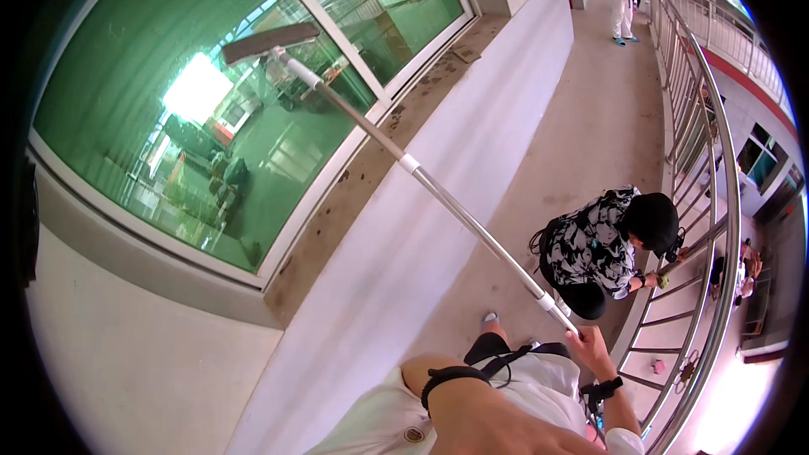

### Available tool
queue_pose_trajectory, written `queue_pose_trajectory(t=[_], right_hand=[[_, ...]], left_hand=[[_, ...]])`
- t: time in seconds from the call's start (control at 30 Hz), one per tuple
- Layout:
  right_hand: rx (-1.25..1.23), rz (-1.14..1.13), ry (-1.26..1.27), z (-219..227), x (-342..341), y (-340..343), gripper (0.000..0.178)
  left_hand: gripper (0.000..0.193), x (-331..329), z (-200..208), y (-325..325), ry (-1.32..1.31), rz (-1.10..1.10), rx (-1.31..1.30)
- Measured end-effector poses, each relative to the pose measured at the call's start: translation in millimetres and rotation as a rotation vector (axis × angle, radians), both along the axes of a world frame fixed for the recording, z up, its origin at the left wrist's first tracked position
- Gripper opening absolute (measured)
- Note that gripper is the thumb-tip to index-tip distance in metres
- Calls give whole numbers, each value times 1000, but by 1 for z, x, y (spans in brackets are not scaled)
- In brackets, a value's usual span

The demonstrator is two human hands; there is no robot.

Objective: Cleaning a large glass window using a squeegee on an extension pole.

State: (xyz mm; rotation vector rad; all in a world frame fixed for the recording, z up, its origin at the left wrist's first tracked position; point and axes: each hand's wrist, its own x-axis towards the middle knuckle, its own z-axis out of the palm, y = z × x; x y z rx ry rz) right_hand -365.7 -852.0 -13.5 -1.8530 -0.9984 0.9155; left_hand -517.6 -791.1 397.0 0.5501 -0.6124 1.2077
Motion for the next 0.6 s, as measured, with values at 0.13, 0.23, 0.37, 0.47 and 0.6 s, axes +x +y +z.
queue_pose_trajectory(t=[0.13,0.23,0.37,0.47,0.6], right_hand=[[15,-25,51,-2,-9,-1,45],[53,-27,76,4,-21,6,43],[-11,-59,37,20,-7,-4,39],[-18,-51,-100,56,-5,-3,39],[-128,-116,-180,99,18,-20,39]], left_hand=[[18,2,-4,50,-61,-103,437],[25,-18,-39,91,63,-63,590],[48,-27,-116,201,957,1183,313],[51,-35,-167,283,1230,1593,40],[59,-15,-194,323,1231,64,-48]])
